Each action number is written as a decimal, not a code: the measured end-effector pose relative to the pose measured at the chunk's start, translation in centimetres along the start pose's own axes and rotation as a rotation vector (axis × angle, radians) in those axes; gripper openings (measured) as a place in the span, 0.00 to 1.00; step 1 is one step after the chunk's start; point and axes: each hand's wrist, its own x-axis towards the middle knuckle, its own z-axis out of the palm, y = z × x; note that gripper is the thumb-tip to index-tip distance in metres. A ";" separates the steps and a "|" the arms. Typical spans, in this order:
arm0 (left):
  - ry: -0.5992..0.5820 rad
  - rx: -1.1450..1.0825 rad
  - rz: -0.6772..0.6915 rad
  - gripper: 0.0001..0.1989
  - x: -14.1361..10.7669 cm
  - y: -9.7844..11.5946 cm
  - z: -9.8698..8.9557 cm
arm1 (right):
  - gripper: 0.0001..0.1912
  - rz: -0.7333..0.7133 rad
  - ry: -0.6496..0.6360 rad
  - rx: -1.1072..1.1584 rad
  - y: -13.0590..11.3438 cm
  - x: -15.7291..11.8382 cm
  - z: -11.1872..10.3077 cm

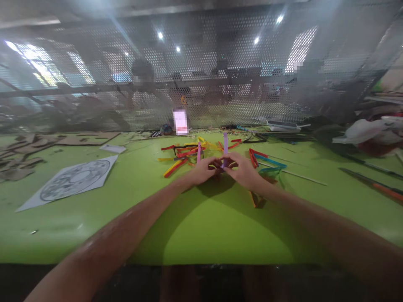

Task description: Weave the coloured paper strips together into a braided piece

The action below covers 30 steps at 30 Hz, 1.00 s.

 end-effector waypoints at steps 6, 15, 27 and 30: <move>0.012 0.007 -0.014 0.08 0.0 -0.1 -0.1 | 0.13 -0.013 -0.011 -0.009 -0.1 0.0 0.0; 0.030 0.060 -0.002 0.04 0.1 -0.2 0.0 | 0.10 0.080 0.001 -0.012 -0.3 0.0 -0.1; 0.083 -0.061 -0.034 0.08 0.1 -0.3 0.3 | 0.10 0.096 -0.027 -0.020 -0.4 0.2 -0.3; 0.149 -0.146 -0.043 0.08 0.1 0.0 0.5 | 0.12 0.095 -0.006 -0.038 -0.3 0.3 -0.2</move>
